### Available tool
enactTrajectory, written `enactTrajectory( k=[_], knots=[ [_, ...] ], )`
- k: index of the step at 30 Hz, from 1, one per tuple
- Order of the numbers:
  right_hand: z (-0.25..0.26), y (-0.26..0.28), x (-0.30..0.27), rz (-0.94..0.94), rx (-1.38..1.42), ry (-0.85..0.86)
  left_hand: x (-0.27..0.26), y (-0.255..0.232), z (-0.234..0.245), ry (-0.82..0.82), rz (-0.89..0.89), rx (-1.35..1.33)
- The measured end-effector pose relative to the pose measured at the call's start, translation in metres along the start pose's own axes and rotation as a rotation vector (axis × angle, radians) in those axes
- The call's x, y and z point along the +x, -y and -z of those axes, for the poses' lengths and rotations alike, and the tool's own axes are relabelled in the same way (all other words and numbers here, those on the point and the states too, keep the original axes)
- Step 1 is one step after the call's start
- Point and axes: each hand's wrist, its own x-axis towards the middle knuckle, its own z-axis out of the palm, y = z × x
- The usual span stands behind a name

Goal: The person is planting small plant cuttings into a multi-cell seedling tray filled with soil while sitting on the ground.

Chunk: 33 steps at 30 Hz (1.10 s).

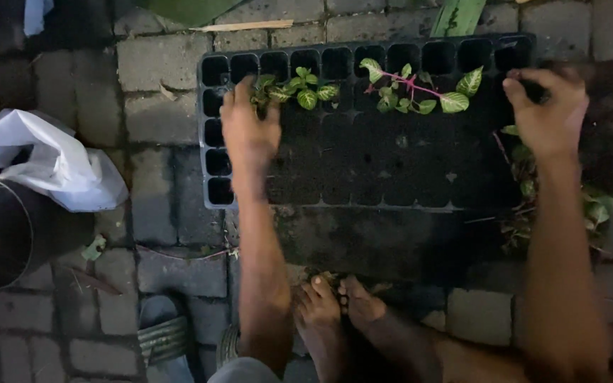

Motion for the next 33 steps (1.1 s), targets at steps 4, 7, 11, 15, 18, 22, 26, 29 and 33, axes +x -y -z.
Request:
enactTrajectory(
  k=[4,7,11,15,18,22,26,29,33],
  knots=[
    [0.007,0.016,0.0,0.064,-0.06,-0.084,0.009,0.035,-0.012,0.007,-0.11,0.046],
    [0.015,0.012,-0.008,0.052,-0.069,-0.163,0.006,0.023,-0.002,-0.067,-0.134,-0.073],
    [0.033,-0.001,-0.015,-0.209,0.621,-0.215,-0.008,0.003,0.019,-0.149,-0.05,-0.431],
    [0.033,0.001,-0.007,-0.583,0.961,-0.323,-0.011,0.011,0.02,-0.112,0.179,-0.839],
    [0.028,0.03,0.004,-0.76,0.75,-0.254,-0.012,0.011,0.018,-0.036,0.43,-1.403],
    [0.012,0.061,0.025,-0.281,0.102,0.237,-0.005,-0.008,0.02,0.031,0.464,-1.261],
    [-0.013,0.047,0.024,-0.129,0.084,0.225,0.006,0.004,0.0,0.023,-0.036,-0.277],
    [-0.02,0.045,0.023,-0.074,0.099,0.22,0.005,0.001,-0.011,0.102,-0.064,0.012],
    [-0.005,0.067,0.026,-0.171,0.217,0.163,0.008,-0.002,-0.01,0.069,-0.066,-0.002]
  ],
)
